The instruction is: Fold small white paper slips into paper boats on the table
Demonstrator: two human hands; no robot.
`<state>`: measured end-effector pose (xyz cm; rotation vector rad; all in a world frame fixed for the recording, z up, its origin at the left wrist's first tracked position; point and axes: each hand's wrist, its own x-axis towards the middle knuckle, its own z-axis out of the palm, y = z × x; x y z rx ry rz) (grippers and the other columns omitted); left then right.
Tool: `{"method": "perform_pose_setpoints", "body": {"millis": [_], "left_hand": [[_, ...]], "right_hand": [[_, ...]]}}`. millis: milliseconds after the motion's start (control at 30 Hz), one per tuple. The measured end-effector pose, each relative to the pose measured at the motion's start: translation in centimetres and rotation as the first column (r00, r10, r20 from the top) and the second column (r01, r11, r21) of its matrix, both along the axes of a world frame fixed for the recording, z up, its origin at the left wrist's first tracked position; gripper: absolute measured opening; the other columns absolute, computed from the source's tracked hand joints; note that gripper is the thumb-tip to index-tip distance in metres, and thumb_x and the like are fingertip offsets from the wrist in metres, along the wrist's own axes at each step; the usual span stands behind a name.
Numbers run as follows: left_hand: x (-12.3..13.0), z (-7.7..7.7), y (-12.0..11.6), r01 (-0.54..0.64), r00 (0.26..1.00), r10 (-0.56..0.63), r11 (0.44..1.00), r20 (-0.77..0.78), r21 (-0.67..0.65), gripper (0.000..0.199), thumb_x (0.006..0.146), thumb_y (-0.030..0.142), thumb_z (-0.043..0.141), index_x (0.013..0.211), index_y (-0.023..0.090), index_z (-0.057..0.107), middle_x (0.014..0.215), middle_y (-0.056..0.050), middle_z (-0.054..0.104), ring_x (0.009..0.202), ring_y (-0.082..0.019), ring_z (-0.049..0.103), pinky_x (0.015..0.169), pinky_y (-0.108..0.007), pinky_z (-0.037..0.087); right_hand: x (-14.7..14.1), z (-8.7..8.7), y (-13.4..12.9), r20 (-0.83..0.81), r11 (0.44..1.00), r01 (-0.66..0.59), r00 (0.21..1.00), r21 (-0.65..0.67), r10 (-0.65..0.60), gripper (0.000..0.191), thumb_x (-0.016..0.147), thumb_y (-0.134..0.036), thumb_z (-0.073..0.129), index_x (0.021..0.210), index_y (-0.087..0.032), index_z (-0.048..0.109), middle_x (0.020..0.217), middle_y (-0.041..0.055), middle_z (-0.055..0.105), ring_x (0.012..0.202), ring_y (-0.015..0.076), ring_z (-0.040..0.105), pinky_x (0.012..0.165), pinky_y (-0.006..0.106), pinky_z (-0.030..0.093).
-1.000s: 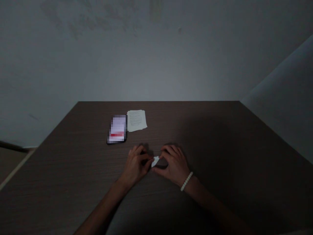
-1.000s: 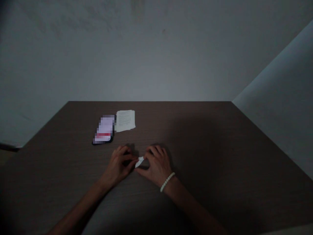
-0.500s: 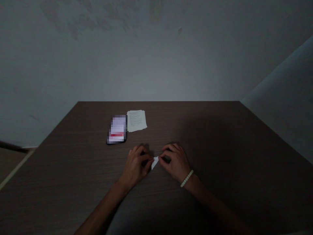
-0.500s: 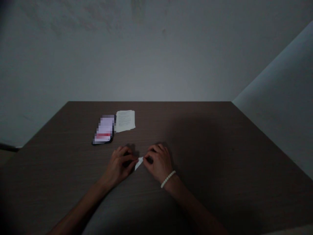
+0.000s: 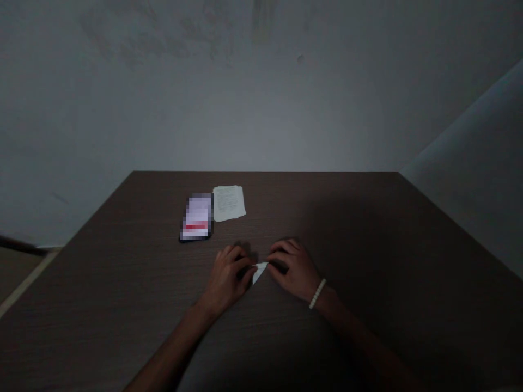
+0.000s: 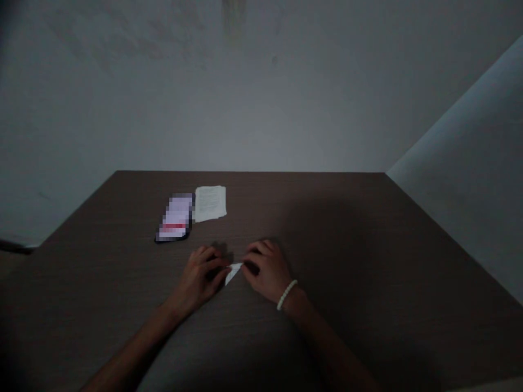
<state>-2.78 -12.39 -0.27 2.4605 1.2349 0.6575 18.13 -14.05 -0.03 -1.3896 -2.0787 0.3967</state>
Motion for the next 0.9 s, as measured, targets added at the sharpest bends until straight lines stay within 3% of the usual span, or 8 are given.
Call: {"method": "perform_pose_setpoints", "body": {"millis": [200,400,567,733,900], "left_hand": [[-0.05,0.08,-0.15,-0.018,1.000,0.019,0.998,-0.014,0.054,0.015,0.090,0.023,0.054,0.089,0.020,0.069,0.091,-0.006,0.062,0.088,-0.023,0.051,0.074,-0.037,0.038],[-0.05,0.25,-0.54,0.056,0.997,-0.052,0.995,-0.052,0.084,0.019,0.087,0.035,0.061,0.095,0.019,0.070,0.096,-0.007,0.062,0.093,-0.025,0.051,0.077,-0.039,0.040],[-0.23,0.12,-0.25,0.077,0.996,-0.073,0.993,-0.054,0.084,0.017,0.090,0.027,0.056,0.098,0.020,0.070,0.097,-0.007,0.062,0.093,-0.024,0.052,0.077,-0.038,0.041],[-0.32,-0.14,-0.07,0.114,0.993,-0.108,0.979,-0.046,0.169,0.018,0.092,0.021,0.052,0.096,0.019,0.070,0.094,-0.006,0.064,0.087,-0.022,0.054,0.076,-0.038,0.041],[-0.38,-0.49,-0.10,0.127,0.991,-0.118,0.972,-0.056,0.200,0.015,0.091,0.027,0.056,0.091,0.019,0.069,0.092,-0.006,0.066,0.086,-0.022,0.055,0.075,-0.038,0.041]], "right_hand": [[-0.23,0.10,-0.35,0.026,0.999,-0.052,0.998,0.011,0.052,0.009,0.080,-0.023,0.070,0.089,-0.022,0.069,0.104,0.0044,0.062,0.101,0.0225,0.052,0.089,0.040,0.042],[-0.26,-0.42,-0.26,0.031,0.998,-0.043,0.999,0.037,0.042,0.003,0.082,-0.024,0.068,0.083,-0.021,0.068,0.102,0.0050,0.062,0.099,0.0225,0.052,0.088,0.040,0.043],[-0.32,-0.71,-0.27,0.044,0.997,-0.049,0.998,0.052,0.046,0.003,0.084,-0.024,0.066,0.086,-0.022,0.067,0.102,0.0050,0.063,0.099,0.0222,0.052,0.087,0.040,0.044],[-0.38,-0.70,-0.29,0.046,0.996,-0.069,0.997,0.054,0.066,0.004,0.084,-0.024,0.066,0.087,-0.022,0.067,0.103,0.0049,0.063,0.099,0.0222,0.052,0.086,0.039,0.044],[-0.53,-0.32,-0.32,0.050,0.997,-0.064,0.997,0.040,0.062,0.006,0.082,-0.026,0.068,0.087,-0.022,0.067,0.102,0.0040,0.063,0.098,0.0216,0.052,0.087,0.039,0.043]]}}
